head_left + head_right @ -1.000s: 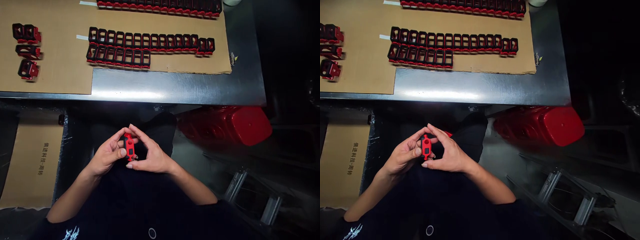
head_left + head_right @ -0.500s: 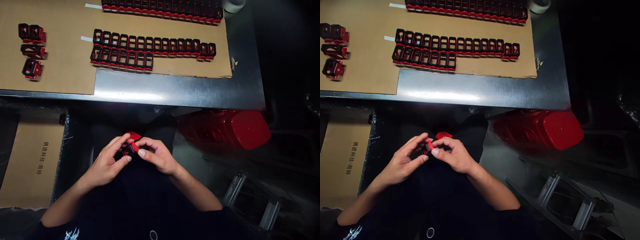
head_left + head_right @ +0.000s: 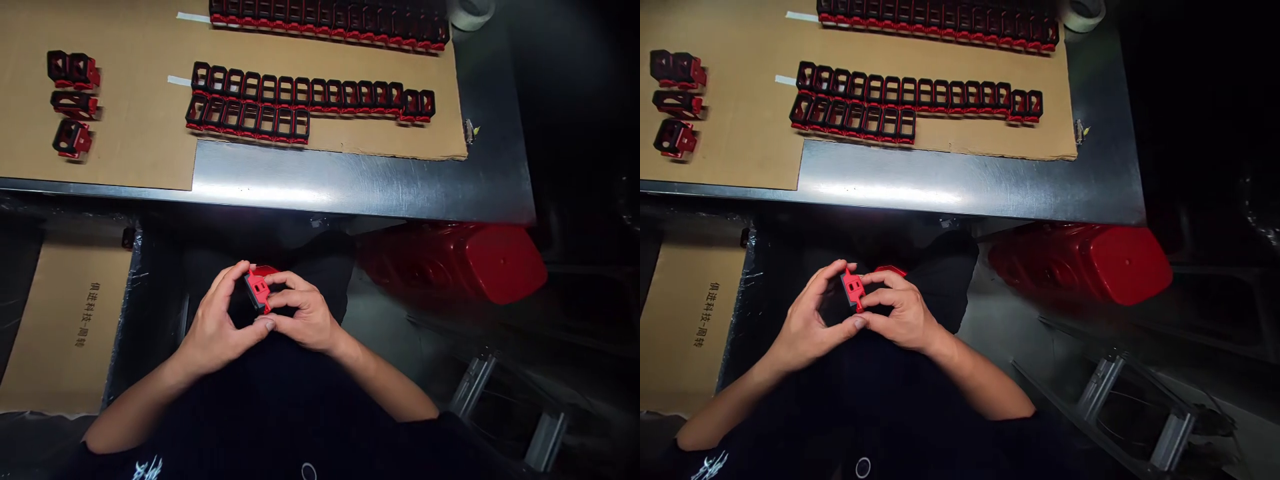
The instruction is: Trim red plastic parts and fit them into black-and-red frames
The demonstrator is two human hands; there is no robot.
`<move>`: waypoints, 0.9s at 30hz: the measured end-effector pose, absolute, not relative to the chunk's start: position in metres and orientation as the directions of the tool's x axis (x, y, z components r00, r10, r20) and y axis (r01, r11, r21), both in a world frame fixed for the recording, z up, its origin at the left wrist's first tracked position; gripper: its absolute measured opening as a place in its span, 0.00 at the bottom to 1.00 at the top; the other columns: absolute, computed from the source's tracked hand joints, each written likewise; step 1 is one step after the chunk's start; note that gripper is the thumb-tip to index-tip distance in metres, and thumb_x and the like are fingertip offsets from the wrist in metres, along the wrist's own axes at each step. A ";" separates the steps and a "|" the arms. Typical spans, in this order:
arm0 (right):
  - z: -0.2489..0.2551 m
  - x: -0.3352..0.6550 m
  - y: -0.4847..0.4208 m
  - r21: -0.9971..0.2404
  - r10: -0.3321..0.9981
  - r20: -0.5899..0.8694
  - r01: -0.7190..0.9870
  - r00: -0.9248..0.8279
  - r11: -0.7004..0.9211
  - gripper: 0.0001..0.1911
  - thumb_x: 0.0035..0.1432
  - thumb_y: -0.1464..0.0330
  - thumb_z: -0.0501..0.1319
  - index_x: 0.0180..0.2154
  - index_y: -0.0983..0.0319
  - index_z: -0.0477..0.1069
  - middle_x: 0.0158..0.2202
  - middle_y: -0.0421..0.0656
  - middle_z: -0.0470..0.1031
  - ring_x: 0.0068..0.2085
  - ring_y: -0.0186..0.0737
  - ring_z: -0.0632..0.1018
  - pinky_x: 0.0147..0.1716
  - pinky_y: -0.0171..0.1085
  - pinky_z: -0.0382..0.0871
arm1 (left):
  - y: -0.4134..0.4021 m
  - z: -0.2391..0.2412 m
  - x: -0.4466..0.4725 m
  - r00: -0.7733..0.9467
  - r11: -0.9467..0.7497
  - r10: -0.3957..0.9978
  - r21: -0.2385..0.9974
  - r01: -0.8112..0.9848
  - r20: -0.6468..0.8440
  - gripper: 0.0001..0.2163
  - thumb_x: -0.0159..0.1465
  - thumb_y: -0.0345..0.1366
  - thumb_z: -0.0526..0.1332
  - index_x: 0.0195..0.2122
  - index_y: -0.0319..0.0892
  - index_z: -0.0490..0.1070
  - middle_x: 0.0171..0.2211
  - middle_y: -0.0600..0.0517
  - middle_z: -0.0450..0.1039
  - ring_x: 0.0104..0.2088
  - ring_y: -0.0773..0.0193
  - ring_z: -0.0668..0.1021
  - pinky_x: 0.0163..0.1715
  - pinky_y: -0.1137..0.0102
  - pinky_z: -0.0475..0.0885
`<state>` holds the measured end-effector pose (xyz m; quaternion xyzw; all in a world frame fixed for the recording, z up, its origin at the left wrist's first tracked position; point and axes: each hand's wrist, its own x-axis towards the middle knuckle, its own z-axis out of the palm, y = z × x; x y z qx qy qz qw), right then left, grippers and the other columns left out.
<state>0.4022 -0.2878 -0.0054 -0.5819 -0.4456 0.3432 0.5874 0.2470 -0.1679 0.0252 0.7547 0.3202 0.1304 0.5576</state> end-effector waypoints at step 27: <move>0.027 0.401 -0.280 -0.997 0.911 -0.008 0.068 0.412 -0.039 0.18 0.50 0.66 0.74 0.43 0.59 0.75 0.34 0.40 0.80 0.33 0.36 0.79 0.36 0.36 0.78 | -0.173 -0.011 0.237 0.775 -0.361 0.588 0.932 -0.005 0.232 0.42 0.47 0.21 0.75 0.56 0.55 0.55 0.58 0.44 0.72 0.56 0.48 0.77 0.56 0.49 0.73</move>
